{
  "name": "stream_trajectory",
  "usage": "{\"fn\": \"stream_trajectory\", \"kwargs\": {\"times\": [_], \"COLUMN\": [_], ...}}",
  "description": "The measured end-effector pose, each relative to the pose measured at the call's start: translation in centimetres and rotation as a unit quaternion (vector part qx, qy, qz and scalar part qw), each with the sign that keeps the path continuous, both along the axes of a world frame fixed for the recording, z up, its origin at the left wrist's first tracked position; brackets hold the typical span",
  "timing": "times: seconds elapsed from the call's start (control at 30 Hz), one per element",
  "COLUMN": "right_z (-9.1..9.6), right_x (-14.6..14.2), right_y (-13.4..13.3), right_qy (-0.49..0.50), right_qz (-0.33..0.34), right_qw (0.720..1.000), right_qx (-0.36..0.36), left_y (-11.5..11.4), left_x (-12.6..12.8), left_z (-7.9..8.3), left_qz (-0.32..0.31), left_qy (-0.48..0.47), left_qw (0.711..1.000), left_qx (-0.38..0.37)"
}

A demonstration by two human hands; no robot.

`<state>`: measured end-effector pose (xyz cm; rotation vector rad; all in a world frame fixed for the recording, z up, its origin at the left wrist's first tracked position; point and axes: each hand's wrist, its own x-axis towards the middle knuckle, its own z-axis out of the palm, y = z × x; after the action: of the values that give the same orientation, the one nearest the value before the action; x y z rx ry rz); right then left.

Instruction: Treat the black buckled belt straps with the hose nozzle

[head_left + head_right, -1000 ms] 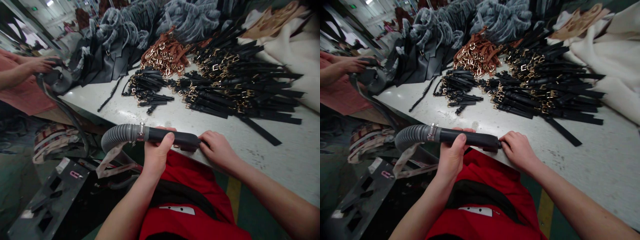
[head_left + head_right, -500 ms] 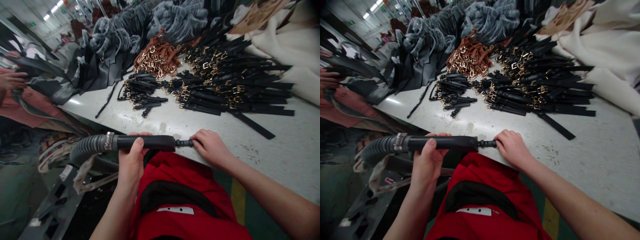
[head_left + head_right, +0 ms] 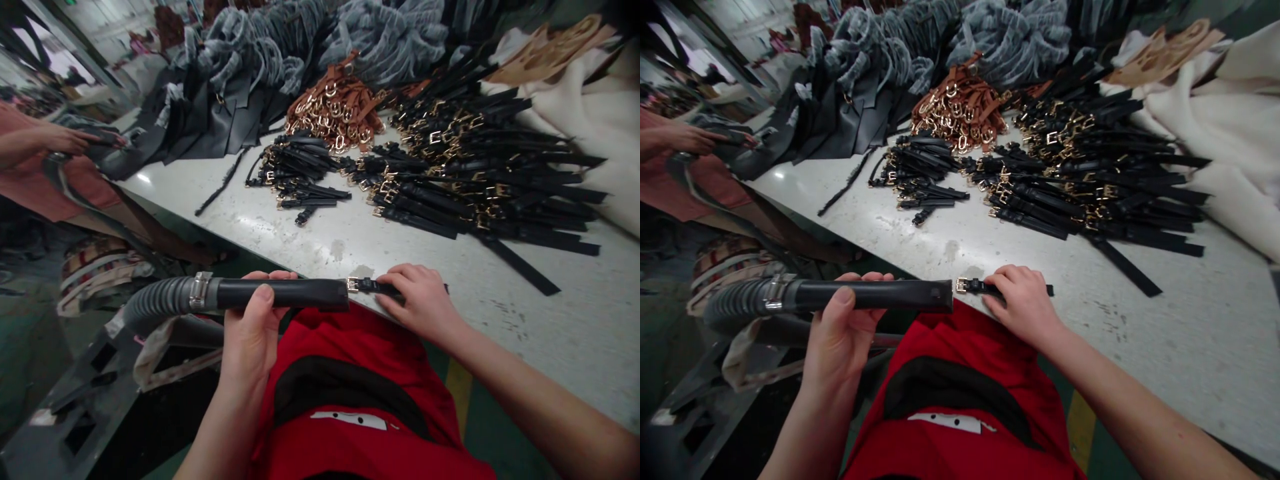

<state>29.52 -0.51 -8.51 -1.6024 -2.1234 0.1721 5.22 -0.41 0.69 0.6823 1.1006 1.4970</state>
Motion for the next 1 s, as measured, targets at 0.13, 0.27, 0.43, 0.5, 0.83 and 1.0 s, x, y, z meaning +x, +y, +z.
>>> {"fn": "stream_trajectory", "kwargs": {"times": [0.13,0.27,0.43,0.5,0.83,1.0], "right_z": [-0.4,-0.3,0.0,0.0,-0.4,-0.3], "right_x": [-0.1,0.2,0.2,0.3,1.2,0.9], "right_y": [0.5,0.7,0.7,0.7,0.6,0.6], "right_qy": [0.034,0.044,0.034,0.039,0.059,0.054], "right_qz": [-0.011,0.011,0.012,0.020,0.069,0.053], "right_qw": [0.999,0.997,0.997,0.997,0.994,0.995], "right_qx": [-0.027,-0.057,-0.068,-0.069,-0.065,-0.063], "left_y": [-0.1,0.0,0.1,0.1,-0.1,-0.1], "left_x": [-0.2,-0.2,-0.2,-0.2,-0.5,-0.3], "left_z": [0.0,-0.1,-0.2,-0.2,-0.2,-0.1], "left_qz": [-0.001,0.004,0.011,0.012,0.012,0.008], "left_qy": [-0.019,-0.032,-0.019,-0.015,-0.029,-0.028], "left_qw": [1.000,0.999,1.000,1.000,0.999,0.999], "left_qx": [0.002,-0.011,-0.022,-0.023,-0.019,-0.022]}}
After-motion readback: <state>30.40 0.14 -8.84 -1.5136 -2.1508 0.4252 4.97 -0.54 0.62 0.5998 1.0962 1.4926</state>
